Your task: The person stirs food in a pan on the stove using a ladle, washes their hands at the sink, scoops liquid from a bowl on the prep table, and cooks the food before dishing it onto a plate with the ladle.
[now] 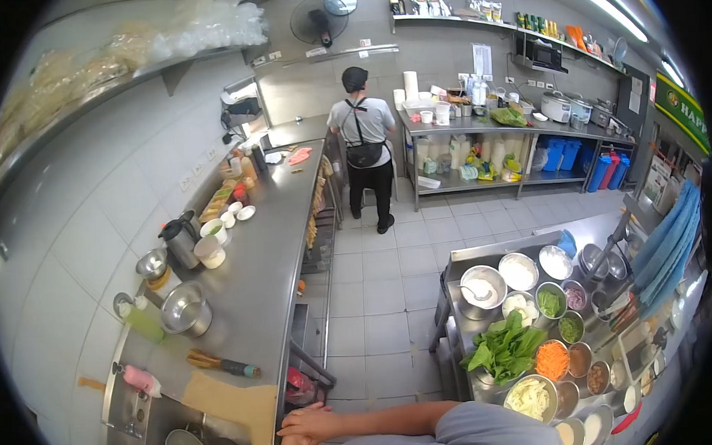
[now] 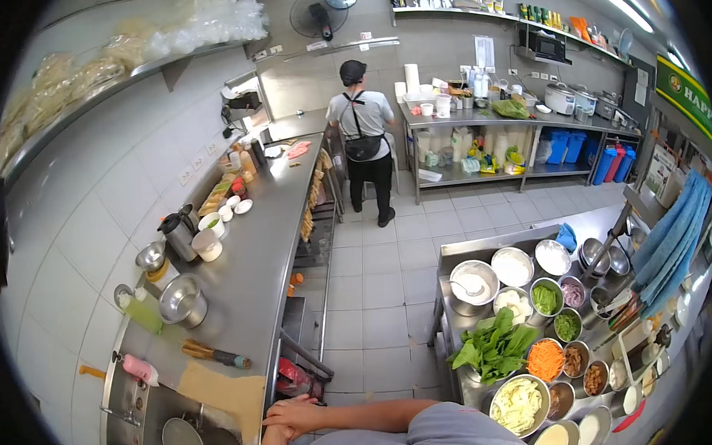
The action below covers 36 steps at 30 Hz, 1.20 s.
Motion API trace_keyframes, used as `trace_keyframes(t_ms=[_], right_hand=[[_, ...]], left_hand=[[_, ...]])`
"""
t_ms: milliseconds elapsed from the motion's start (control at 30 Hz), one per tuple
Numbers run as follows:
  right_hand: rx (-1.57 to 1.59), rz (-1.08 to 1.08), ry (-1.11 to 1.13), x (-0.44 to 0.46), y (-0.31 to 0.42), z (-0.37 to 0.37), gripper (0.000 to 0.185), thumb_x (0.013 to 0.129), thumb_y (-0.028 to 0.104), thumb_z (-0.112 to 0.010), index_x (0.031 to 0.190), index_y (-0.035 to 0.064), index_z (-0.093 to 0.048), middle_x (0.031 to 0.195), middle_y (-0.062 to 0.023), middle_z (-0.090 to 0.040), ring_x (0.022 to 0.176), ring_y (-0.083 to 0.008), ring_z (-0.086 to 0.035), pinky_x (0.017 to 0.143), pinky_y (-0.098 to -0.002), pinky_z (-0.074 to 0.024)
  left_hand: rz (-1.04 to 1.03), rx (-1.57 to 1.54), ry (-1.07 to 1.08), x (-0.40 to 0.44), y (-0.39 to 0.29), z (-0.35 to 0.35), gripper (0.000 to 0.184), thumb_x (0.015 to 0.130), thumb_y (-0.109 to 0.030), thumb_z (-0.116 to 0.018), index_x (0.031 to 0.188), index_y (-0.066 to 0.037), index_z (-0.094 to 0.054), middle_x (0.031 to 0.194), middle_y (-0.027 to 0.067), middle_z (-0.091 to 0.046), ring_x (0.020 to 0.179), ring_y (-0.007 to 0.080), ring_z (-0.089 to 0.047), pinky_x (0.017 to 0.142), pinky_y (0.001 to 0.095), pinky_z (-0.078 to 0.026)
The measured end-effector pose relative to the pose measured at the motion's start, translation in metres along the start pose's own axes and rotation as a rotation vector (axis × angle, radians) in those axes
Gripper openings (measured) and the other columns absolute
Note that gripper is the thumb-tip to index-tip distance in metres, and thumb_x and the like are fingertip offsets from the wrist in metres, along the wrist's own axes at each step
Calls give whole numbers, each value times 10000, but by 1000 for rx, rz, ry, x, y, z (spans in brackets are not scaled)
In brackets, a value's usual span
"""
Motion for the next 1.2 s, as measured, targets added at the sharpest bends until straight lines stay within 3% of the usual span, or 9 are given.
trace_keyframes(t_ms=[200, 300, 467, 567, 633, 700, 767, 900, 1200], right_hand=[[139, -285, 235, -63, -44, 4, 669, 702, 167, -793, 1330, 138, -562, 1223, -136, -618, 1084, -367, -630, 905, -433, -524], [191, -285, 99, -76, -55, 5, 593, 718, 144, -770, 1280, 131, -579, 1075, -150, -687, 1020, -385, -673, 875, -455, -537], [550, -604, 269, -98, -135, -57, 421, 853, 136, -683, 1266, 97, -613, 1005, -129, -743, 1001, -313, -706, 908, -447, -543], [762, -499, 118, -111, -152, -66, 403, 922, 152, -647, 1316, 80, -607, 1138, -96, -726, 1030, -260, -688, 939, -395, -538], [166, -75, -75, -144, -218, -146, 436, 950, 165, -646, 1368, 64, -576, 1253, -75, -680, 1070, -221, -658, 946, -344, -524], [565, -501, 211, -129, -163, -101, 435, 952, 166, -646, 1368, 64, -575, 1249, -75, -680, 1067, -219, -657, 943, -342, -524], [619, -622, 323, -123, -126, -84, 434, 953, 168, -646, 1369, 64, -574, 1244, -75, -680, 1064, -216, -656, 941, -341, -524], [662, -710, 449, -123, -84, -68, 433, 957, 172, -646, 1370, 64, -573, 1236, -75, -680, 1059, -211, -654, 936, -338, -524], [695, -760, 560, -102, -54, -83, 430, 964, 181, -646, 1372, 65, -569, 1216, -75, -679, 1046, -199, -649, 924, -333, -523]], left_hand=[[-310, 802, 24, -26, 23, -48, 219, 924, -329, -681, 831, -131, -687, 783, 38, -675, 684, 226, -607, 620, 388, -490], [-423, 862, 13, -31, 17, -57, 201, 912, -306, -695, 855, -115, -717, 821, 62, -714, 730, 252, -651, 663, 413, -519], [-634, 758, -63, -57, -46, -72, 170, 897, -242, -694, 936, -85, -746, 920, 118, -745, 839, 318, -704, 758, 426, -554], [-839, 733, -36, -82, -99, -73, 188, 903, -201, -680, 1033, -86, -752, 1054, 141, -732, 1008, 344, -687, 888, 411, -532], [-927, 780, 25, -94, -125, -73, 204, 913, -201, -680, 1073, -102, -758, 1128, 131, -727, 1114, 329, -659, 966, 407, -504], [-808, 644, 360, -101, -147, -86, 245, 952, -243, -655, 1131, -108, -754, 1317, 129, -655, 1282, 298, -558, 1090, 405, -411], [-791, 586, 489, -109, -170, -93, 261, 976, -274, -628, 1138, -114, -755, 1371, 126, -620, 1321, 299, -519, 1111, 409, -384], [-814, 497, 775, -115, -191, -102, 351, 1041, -359, -526, 1171, -121, -747, 1497, 114, -519, 1421, 316, -400, 1171, 422, -298], [-825, 412, 839, -121, -182, -61, 457, 1083, -412, -419, 1184, -66, -699, 1532, 101, -470, 1427, 316, -371, 1188, 429, -268]])
Point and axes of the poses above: each hand's wrist, its own x-axis towards the middle knuckle, its own z-axis out of the back of the hand, y = z × x, the point moved 3 cm from there along x, towards the middle knuckle
